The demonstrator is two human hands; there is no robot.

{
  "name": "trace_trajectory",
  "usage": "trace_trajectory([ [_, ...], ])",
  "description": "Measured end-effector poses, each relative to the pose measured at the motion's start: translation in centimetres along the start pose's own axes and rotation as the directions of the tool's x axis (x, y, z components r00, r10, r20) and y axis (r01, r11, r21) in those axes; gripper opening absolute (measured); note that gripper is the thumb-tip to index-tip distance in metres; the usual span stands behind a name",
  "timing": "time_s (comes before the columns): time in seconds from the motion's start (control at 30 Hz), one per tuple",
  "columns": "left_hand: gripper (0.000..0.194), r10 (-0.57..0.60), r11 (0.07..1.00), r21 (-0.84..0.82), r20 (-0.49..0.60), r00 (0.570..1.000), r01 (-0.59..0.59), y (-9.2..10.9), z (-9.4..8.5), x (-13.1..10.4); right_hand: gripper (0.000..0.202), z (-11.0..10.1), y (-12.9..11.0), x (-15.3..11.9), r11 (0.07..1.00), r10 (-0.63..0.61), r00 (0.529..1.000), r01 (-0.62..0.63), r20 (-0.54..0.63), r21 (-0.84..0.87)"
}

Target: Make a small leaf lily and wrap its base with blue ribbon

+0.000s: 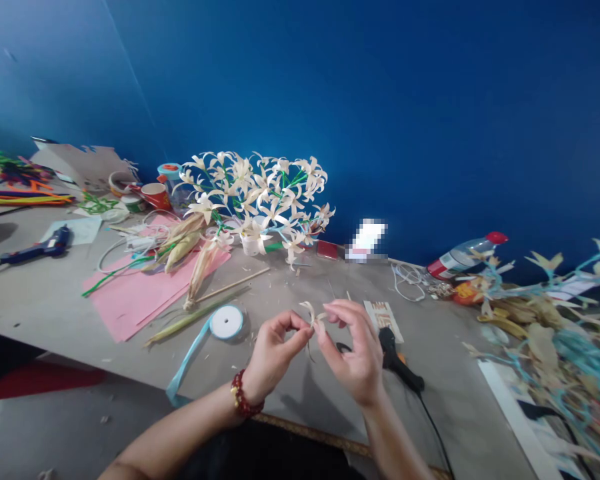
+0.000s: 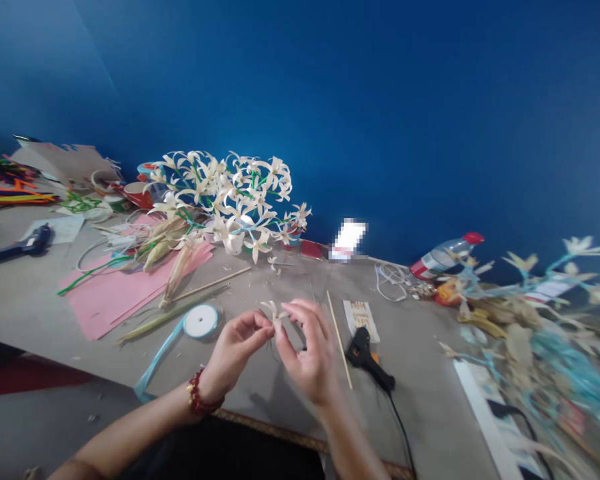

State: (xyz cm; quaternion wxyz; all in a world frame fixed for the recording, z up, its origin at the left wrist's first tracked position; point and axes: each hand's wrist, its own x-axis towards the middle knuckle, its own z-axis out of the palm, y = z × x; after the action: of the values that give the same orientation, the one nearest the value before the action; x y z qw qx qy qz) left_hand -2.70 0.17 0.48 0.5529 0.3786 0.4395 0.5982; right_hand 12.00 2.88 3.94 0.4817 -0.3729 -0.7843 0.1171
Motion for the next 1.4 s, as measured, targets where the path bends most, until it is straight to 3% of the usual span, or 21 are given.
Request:
trace_trajectory([
  [0.87,0.018,0.011,1.0,0.011,0.038,0.999,-0.011,-0.02,0.05,-0.24,0.029,-0.07,-0.17,-0.13,0.999,0.05,0.999,-0.05,0.017,0.012],
  [1.4,0.016,-0.083,0.979,-0.175,0.108,0.991,0.101,0.44,0.23,-0.59,0.031,-0.55,-0.15,-0.15,0.987,0.105,0.994,-0.105,0.004,0.121],
])
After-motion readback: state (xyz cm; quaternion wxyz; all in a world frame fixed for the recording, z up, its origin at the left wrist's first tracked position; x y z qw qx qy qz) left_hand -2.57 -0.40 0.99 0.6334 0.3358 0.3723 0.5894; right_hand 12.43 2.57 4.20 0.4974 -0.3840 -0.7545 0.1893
